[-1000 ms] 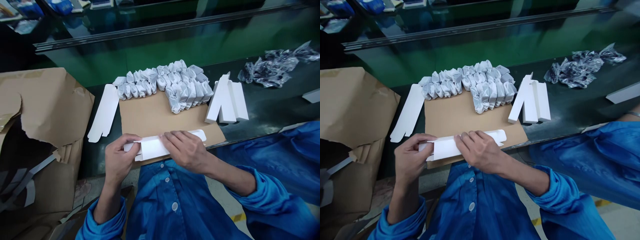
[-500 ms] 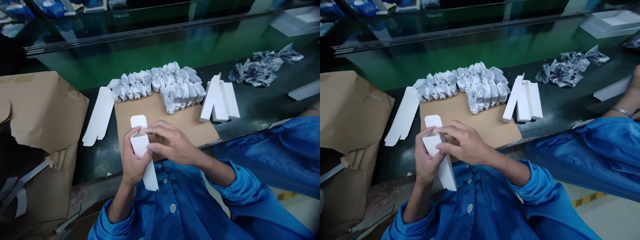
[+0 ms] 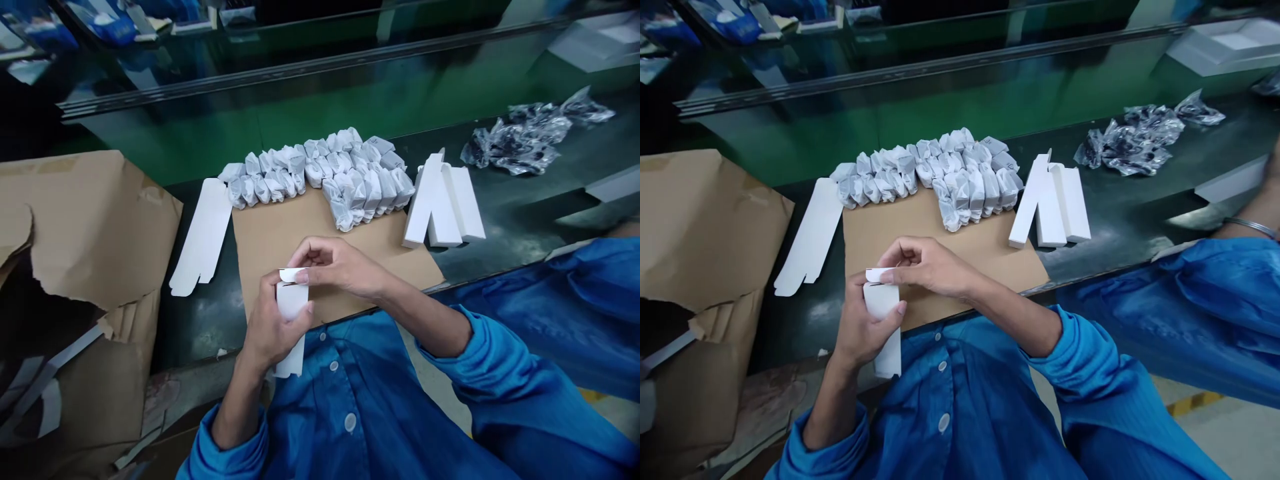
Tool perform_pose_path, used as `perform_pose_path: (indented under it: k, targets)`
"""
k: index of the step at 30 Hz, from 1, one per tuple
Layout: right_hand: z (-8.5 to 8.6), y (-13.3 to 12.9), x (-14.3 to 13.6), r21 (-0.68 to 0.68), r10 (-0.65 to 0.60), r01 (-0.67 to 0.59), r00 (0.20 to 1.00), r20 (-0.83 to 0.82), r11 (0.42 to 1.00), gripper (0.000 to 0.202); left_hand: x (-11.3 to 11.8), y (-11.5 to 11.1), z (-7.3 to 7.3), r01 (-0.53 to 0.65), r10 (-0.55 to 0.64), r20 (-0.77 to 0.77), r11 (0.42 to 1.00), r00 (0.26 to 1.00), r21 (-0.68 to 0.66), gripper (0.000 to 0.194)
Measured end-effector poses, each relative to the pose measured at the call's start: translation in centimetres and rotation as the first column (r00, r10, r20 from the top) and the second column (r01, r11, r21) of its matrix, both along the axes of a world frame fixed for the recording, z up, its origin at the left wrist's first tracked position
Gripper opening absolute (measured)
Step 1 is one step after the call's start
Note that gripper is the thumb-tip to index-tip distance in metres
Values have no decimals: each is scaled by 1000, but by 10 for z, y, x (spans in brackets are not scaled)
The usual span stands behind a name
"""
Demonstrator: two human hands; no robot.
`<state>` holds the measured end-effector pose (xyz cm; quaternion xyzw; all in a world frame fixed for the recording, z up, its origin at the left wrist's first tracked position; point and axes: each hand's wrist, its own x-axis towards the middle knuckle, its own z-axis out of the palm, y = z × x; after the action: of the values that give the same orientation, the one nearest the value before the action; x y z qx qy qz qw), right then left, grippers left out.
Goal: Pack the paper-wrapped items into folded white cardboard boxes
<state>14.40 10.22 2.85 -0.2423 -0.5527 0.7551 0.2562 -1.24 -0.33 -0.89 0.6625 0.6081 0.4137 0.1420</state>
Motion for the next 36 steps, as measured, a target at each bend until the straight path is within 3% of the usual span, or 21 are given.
perform_pose_path:
  k: [3, 5, 7, 10, 12, 16, 18, 22, 25, 27, 28, 29, 31, 34, 36]
  targets:
    - [0, -9, -2, 15, -75, 75, 997, 0, 997, 24, 1, 2, -7, -32, 20, 77, 988, 997, 154, 73]
    - [-1, -13, -2, 90, -131, 130, 991, 5, 987, 22, 2, 2, -8, -12, -6, 122, 990, 993, 143, 95]
    - [-2, -17, -2, 196, -157, 153, 988, 6, 969, 18, 2, 1, -5, 7, -14, 101, 998, 995, 62, 102]
    - [-7, -24, 0, 365, -182, 165, 983, 14, 916, 12, 0, -1, 0, 18, -17, 33, 999, 999, -36, 86]
    - [-12, -29, 0, 492, -225, 195, 974, 2, 849, 12, -2, -3, 1, 48, -46, 28, 996, 999, -80, 76]
    - [-25, -37, -1, 756, -330, 273, 940, -79, 595, 14, -4, -3, 2, 83, -83, 11, 987, 997, -135, 67]
    - [-30, -39, -3, 829, -339, 248, 938, -76, 501, 18, -4, -1, 2, 86, -86, 6, 986, 996, -146, 62]
    - [-31, -43, -6, 861, -321, 163, 947, 0, 481, 28, -7, 0, 4, 61, -58, 25, 989, 998, -133, 60]
    - [-23, -37, -9, 897, -284, 72, 957, 61, 436, 30, -12, 1, 2, 36, -24, 86, 990, 996, -137, 61]
    - [-8, -18, -16, 902, -236, -106, 947, 220, 419, 28, -14, 5, -2, -70, 102, 198, 984, 975, -163, 56]
    - [2, -1, -21, 890, -277, -182, 907, 316, 419, 28, -14, 9, -6, -139, 189, 279, 972, 942, -190, 54]
    - [13, 20, -28, 869, -336, -249, 848, 409, 429, 31, -14, 15, -9, -203, 273, 356, 954, 894, -222, 52]
    - [31, 70, -47, 880, -605, -197, 661, 444, 431, 40, -14, 29, -15, -295, 392, 445, 916, 805, -274, 48]
    - [44, 136, -73, 871, -722, -230, 489, 489, 434, 43, -20, 46, -18, -389, 463, 401, 885, 790, -255, 50]
    - [42, 156, -79, 845, -721, -294, 441, 534, 447, 44, -29, 45, -15, -463, 493, 298, 870, 818, -169, 59]
